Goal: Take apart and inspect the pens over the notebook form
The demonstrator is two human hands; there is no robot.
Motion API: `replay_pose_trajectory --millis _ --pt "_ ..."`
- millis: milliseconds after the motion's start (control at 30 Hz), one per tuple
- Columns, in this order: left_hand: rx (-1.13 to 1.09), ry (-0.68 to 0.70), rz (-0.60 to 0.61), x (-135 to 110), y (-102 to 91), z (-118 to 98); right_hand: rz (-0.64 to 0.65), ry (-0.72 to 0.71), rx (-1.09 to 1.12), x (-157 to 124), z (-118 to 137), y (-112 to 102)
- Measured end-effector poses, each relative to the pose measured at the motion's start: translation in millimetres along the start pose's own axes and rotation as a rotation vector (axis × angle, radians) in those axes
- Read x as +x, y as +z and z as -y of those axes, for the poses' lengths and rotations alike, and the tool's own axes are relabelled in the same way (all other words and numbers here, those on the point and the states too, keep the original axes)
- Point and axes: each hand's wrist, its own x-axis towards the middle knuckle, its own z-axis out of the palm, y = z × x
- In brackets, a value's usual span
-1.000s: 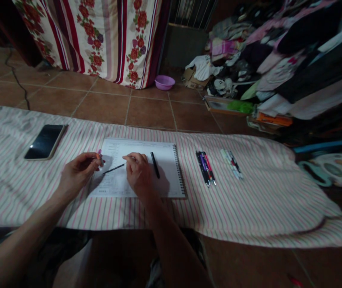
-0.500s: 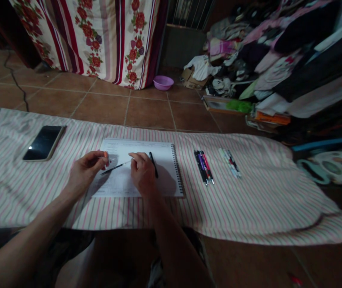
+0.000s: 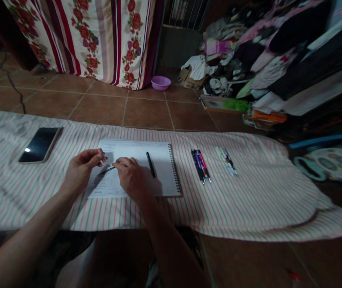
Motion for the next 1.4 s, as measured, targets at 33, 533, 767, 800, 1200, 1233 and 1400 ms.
replay_pose_trajectory --millis 33,533,767,800,1200,1233,1400 --pt "-0.002 0.002 -0.002 -0.1 -0.3 -0.3 0.021 -0.008 -0.026 0.4 1.6 -0.4" --pt "0.019 -0.008 -0.039 3.4 -8.1 1.8 0.08 -0.014 -0.19 1.1 0.8 5.9" --pt "-0.11 -0.058 -0.041 2.8 -7.1 -0.5 0.101 -0.009 -0.202 2.0 2.9 3.9" --pt "-0.124 -0.058 -0.043 2.7 -6.8 -1.3 0.101 -0.01 -0.201 2.1 3.1 3.4" --pt "-0.142 -0.02 -0.111 5.3 -11.8 -7.2 0.004 0.02 -0.151 2.9 1.5 -6.4" --pt "-0.137 0.002 -0.106 5.2 -12.1 -6.4 -0.024 0.029 -0.13 3.3 0.9 -7.3" --pt "-0.103 0.123 -0.03 4.9 -12.3 -1.8 -0.2 0.045 0.016 5.9 -1.5 -9.5"
